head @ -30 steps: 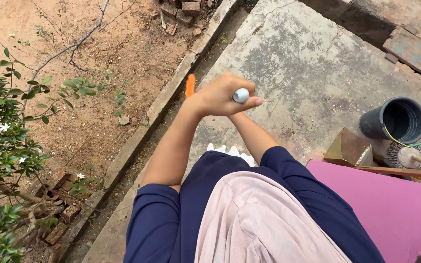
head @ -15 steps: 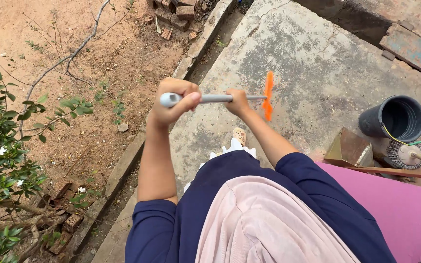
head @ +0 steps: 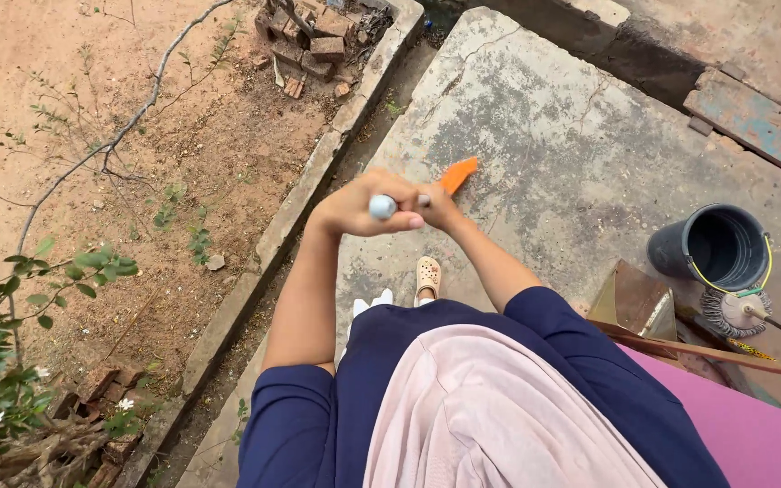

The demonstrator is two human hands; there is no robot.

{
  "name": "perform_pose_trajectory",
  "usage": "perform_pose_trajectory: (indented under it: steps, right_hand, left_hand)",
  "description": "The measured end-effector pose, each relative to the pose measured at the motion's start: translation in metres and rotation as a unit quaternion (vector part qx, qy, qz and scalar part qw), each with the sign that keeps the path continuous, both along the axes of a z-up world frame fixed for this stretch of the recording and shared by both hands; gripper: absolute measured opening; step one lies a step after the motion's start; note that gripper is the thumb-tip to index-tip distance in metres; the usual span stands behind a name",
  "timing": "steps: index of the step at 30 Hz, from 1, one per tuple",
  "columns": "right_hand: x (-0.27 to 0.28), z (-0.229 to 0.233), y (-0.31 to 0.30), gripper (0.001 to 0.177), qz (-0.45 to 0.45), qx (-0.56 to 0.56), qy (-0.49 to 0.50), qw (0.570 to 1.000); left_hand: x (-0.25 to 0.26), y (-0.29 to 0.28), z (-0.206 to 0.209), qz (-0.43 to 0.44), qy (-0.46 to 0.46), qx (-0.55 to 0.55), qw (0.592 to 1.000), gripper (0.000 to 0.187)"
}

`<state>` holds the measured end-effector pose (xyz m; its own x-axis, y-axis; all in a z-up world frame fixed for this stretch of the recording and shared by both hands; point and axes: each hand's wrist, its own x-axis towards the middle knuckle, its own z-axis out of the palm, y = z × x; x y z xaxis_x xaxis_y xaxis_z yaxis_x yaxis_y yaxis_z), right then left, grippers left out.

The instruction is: The person sweeps debris from a concrete outdoor area into a small hand-held shovel using a long-handled squeegee, then places cleaning tools including a mop and bucket near a pink wall.

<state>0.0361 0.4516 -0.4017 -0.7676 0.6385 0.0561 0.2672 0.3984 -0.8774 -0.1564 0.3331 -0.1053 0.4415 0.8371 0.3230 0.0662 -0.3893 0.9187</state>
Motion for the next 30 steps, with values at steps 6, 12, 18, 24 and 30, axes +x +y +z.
perform_pose_trajectory:
  steps: [6,12,18,24,30]
  right_hand:
    - [0.024,-0.029,0.066,0.008,-0.045,0.159,-0.073,0.984]
    - [-0.073,0.049,0.076,0.02,-0.037,0.118,0.041,0.992]
    - [-0.057,0.059,0.087,0.02,0.045,-0.409,0.21,0.887]
    - [0.01,0.008,0.113,0.017,0.0,-0.051,0.084,0.995]
    - [0.02,-0.02,0.148,0.017,-0.074,0.175,-0.076,0.979]
  left_hand:
    - [-0.026,0.028,-0.01,0.104,-0.126,-0.056,0.985,0.037]
    - [-0.037,0.048,0.072,0.095,0.015,0.095,0.991,0.035]
    - [0.034,0.125,0.034,-0.031,0.135,0.047,0.989,0.036]
    - [0.01,0.139,-0.007,-0.014,-0.029,0.051,0.998,0.032]
    - [-0.022,0.131,-0.02,0.151,-0.223,-0.084,0.959,0.032]
